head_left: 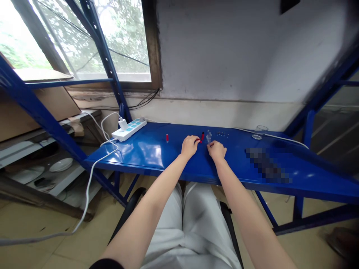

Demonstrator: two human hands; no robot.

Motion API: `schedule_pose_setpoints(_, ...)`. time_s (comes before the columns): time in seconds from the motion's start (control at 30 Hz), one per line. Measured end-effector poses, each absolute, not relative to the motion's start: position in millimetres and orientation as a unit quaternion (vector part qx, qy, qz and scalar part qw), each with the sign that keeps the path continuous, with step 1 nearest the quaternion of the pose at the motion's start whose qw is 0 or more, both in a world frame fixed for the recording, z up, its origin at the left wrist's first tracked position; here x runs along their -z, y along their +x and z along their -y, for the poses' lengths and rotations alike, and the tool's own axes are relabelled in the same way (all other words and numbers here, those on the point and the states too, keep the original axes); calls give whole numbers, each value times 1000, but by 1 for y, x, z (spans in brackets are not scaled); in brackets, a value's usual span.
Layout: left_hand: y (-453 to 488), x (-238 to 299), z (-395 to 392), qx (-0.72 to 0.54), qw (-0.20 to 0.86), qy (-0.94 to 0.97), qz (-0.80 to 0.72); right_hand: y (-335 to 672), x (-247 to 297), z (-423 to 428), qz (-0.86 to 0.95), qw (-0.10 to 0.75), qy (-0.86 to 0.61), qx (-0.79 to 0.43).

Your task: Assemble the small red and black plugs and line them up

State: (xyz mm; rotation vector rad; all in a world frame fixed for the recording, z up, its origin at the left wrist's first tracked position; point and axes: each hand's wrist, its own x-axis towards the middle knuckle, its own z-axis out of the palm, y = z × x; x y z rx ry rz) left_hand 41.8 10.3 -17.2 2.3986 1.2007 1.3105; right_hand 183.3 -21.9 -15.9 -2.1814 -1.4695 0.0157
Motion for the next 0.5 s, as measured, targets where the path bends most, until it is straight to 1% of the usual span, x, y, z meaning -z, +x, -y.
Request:
schedule_pose_setpoints(0.17, 36, 14, -5, -520, 162, 727, -418, 177, 12, 29, 612, 218, -759, 41)
schedule_pose_setpoints(0.3, 38, 12, -4, -533, 190, 720, -403, 173, 10, 31, 635, 208, -741, 59)
schedule_pose_setpoints(0.5, 39, 14, -5, -550, 229, 693, -407, 174, 11, 30, 618, 209, -757, 46)
